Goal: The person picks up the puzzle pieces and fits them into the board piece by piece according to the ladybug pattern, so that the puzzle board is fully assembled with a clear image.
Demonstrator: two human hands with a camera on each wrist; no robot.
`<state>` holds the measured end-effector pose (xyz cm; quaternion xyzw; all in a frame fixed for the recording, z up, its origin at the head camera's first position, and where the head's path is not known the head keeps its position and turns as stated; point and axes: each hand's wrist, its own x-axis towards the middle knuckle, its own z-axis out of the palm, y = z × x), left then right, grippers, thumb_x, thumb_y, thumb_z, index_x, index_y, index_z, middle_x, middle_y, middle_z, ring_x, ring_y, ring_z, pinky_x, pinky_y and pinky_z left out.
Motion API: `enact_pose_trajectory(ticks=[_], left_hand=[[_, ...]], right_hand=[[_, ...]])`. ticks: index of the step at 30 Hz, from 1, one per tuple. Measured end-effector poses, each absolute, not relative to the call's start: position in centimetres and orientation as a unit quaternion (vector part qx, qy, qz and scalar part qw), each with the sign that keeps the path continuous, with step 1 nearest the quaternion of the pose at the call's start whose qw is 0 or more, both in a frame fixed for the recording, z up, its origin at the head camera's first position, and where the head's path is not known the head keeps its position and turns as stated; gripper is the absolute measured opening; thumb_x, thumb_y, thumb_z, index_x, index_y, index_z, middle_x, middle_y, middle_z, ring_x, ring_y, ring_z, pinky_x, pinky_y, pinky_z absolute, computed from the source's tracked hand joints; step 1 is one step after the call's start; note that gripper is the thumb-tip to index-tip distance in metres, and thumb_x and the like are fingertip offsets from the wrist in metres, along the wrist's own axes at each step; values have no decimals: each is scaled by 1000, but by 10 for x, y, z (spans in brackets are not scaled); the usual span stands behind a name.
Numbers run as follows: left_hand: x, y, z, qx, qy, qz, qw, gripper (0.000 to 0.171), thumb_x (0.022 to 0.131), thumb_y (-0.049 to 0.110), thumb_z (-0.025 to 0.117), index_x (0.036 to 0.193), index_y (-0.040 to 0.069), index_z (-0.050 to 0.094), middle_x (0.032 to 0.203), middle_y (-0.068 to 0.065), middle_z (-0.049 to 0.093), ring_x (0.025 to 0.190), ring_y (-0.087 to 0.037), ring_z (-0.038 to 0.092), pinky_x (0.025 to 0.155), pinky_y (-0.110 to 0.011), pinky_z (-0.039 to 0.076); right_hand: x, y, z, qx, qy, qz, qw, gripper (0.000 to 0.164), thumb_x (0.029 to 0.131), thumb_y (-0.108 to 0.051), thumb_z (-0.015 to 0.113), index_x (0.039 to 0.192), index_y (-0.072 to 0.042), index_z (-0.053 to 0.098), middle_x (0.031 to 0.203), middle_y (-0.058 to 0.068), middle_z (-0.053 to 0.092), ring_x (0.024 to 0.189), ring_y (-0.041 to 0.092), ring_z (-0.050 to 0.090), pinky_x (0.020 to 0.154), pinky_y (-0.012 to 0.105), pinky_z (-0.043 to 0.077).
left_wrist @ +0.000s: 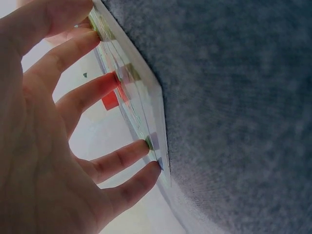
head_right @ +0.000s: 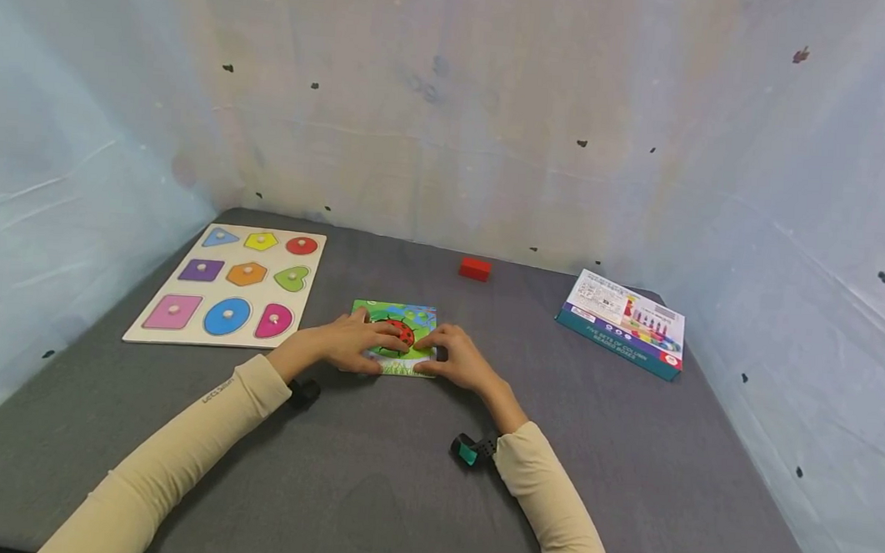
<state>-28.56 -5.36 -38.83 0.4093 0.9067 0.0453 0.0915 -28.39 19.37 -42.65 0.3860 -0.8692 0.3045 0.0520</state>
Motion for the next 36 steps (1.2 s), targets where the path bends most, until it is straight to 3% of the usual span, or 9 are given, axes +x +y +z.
enact_pose_trajectory(ticks=[10,14,17,20,24,31,36], left_hand=[[-284,-57,-388,407,908,54,90,49,88,35,59,136,33,47,144,3,38,118,-43,34,92,-63,31],[-283,-58,-388,400,911,48,89,50,88,37,59,136,34,47,146,-2,35,121,-44,32,93,-63,31],[-283,-59,-388,390,915,42,89,51,89,38,58,138,36,44,146,-10,32,125,-45,30,95,-62,30],[-282,-61,-390,378,920,45,96,53,89,40,58,139,37,42,146,-14,31,129,-44,26,97,-62,27],[-283,-62,-391,366,922,63,110,53,89,41,58,139,38,42,148,-13,29,132,-42,21,100,-62,22],[-286,-62,-392,343,926,96,125,54,87,44,61,137,34,43,148,-9,26,135,-37,18,104,-59,20],[-285,-66,-394,345,923,124,117,62,86,42,63,141,29,38,148,-13,21,134,-37,18,102,-58,26]], right_hand=[[-285,192,-430,413,-852,312,72,32,81,-19,72,109,-6,68,104,11,57,95,26,51,81,43,40],[-286,190,-432,420,-856,292,77,42,84,-18,69,122,-3,60,124,19,50,114,32,44,94,50,35],[-286,189,-432,424,-863,269,54,50,89,-16,63,134,0,48,141,24,37,132,38,30,103,55,26],[-284,187,-432,423,-874,237,24,52,95,-18,53,141,1,38,148,22,27,138,38,19,107,56,18],[-280,185,-431,411,-891,192,8,51,99,-24,44,144,-3,31,151,19,23,140,35,17,109,55,13],[-275,185,-430,387,-914,122,10,52,102,-29,35,147,-7,24,153,14,18,141,30,14,110,54,12],[-273,184,-429,373,-916,150,-9,53,102,-31,33,149,-9,21,154,14,17,141,28,13,110,52,11]])
